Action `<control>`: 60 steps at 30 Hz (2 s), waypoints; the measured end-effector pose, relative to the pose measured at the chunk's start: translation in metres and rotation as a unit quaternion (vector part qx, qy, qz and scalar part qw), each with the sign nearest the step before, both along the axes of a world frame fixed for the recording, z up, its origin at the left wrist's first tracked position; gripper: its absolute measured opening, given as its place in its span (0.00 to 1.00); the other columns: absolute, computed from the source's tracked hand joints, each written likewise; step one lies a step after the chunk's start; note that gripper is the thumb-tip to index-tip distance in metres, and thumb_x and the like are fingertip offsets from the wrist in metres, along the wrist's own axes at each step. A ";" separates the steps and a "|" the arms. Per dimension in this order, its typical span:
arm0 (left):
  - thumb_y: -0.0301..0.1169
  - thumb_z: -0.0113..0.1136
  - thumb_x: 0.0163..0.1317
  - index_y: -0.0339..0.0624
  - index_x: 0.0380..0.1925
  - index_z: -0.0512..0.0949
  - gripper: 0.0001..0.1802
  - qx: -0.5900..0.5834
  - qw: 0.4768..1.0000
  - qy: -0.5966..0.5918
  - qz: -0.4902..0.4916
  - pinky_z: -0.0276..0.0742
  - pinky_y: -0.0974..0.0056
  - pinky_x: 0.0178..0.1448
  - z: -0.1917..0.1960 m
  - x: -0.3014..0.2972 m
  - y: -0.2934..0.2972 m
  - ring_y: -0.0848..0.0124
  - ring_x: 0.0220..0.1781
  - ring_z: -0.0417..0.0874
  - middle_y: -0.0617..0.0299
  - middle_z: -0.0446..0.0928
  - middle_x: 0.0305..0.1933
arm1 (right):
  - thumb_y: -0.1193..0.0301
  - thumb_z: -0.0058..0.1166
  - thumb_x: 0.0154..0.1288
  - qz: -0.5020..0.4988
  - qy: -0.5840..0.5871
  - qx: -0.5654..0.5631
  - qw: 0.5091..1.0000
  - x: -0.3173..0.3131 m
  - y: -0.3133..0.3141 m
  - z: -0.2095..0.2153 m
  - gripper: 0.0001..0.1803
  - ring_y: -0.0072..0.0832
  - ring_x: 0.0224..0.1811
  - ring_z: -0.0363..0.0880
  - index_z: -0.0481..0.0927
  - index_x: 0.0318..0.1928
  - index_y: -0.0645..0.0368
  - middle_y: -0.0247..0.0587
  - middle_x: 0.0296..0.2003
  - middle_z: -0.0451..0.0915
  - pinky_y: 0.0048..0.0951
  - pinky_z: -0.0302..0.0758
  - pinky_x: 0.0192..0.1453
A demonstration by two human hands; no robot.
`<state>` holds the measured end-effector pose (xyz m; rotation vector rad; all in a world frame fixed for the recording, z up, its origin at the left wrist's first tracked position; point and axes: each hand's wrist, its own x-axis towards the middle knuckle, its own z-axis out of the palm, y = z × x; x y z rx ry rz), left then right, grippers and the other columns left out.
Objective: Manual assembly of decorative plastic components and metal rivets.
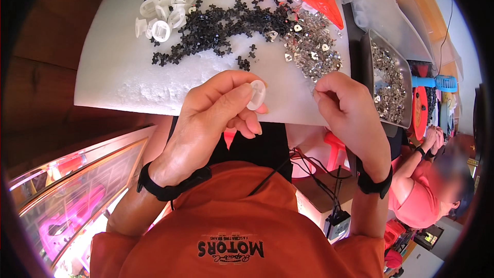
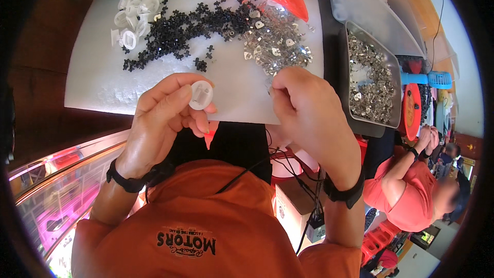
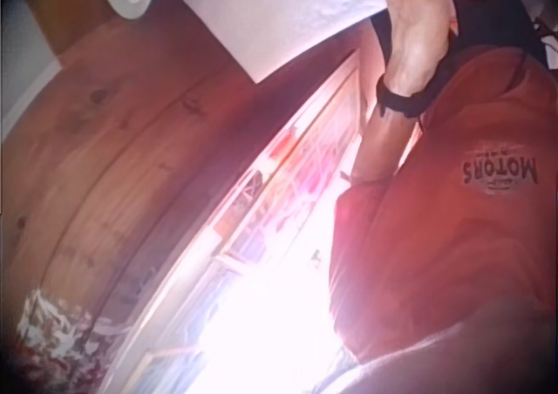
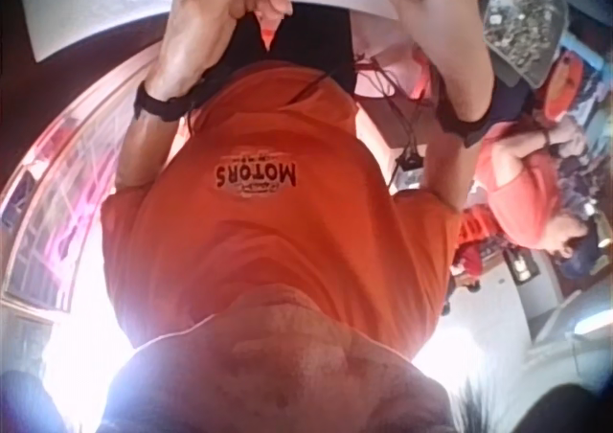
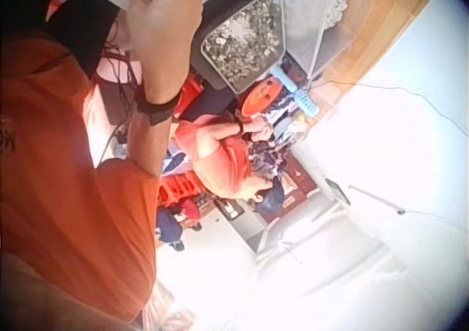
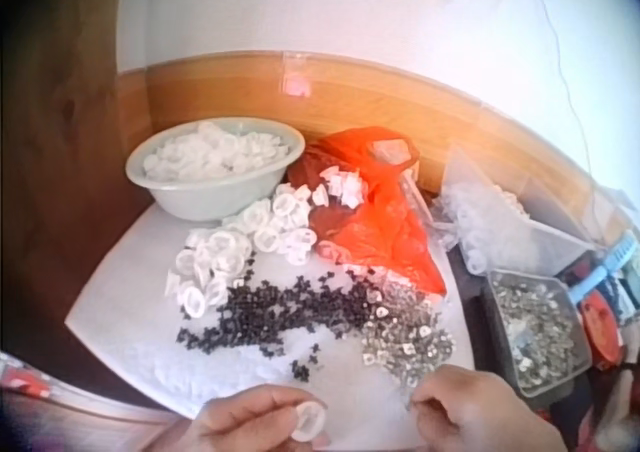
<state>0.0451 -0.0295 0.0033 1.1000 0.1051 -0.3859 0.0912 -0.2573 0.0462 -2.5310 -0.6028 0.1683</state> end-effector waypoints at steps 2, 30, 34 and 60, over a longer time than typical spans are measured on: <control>0.40 0.45 0.71 0.34 0.48 0.72 0.19 -0.025 1.000 0.018 -0.004 0.78 0.69 0.33 0.006 0.005 -0.007 0.75 0.28 0.79 0.56 0.77 0.36 | 0.80 0.50 0.58 -0.009 0.013 0.026 1.000 0.004 0.000 0.000 0.02 0.34 0.25 0.73 0.73 0.32 0.65 0.45 0.24 0.73 0.31 0.69 0.31; 0.27 0.55 0.64 0.35 0.40 0.77 0.08 0.032 0.997 0.055 -0.043 0.73 0.73 0.23 0.019 0.060 -0.062 0.78 0.21 0.76 0.63 0.77 0.27 | 0.82 0.51 0.55 0.071 0.046 0.117 0.990 0.035 -0.014 0.010 0.04 0.32 0.23 0.69 0.71 0.32 0.63 0.41 0.24 0.69 0.29 0.67 0.28; 0.26 0.56 0.63 0.35 0.39 0.77 0.07 0.040 0.997 0.054 -0.023 0.73 0.73 0.22 0.021 0.059 -0.060 0.78 0.21 0.76 0.63 0.78 0.29 | 0.82 0.50 0.58 0.033 0.063 0.144 0.987 0.035 -0.011 0.009 0.04 0.20 0.23 0.66 0.71 0.32 0.63 0.35 0.24 0.68 0.23 0.65 0.27; 0.27 0.57 0.62 0.37 0.36 0.78 0.06 0.075 0.997 -0.014 0.023 0.69 0.74 0.21 0.026 0.061 -0.055 0.81 0.19 0.74 0.65 0.78 0.26 | 0.81 0.49 0.63 -0.110 0.146 0.316 0.931 0.018 0.014 0.008 0.02 0.22 0.22 0.76 0.70 0.35 0.64 0.41 0.23 0.75 0.25 0.71 0.25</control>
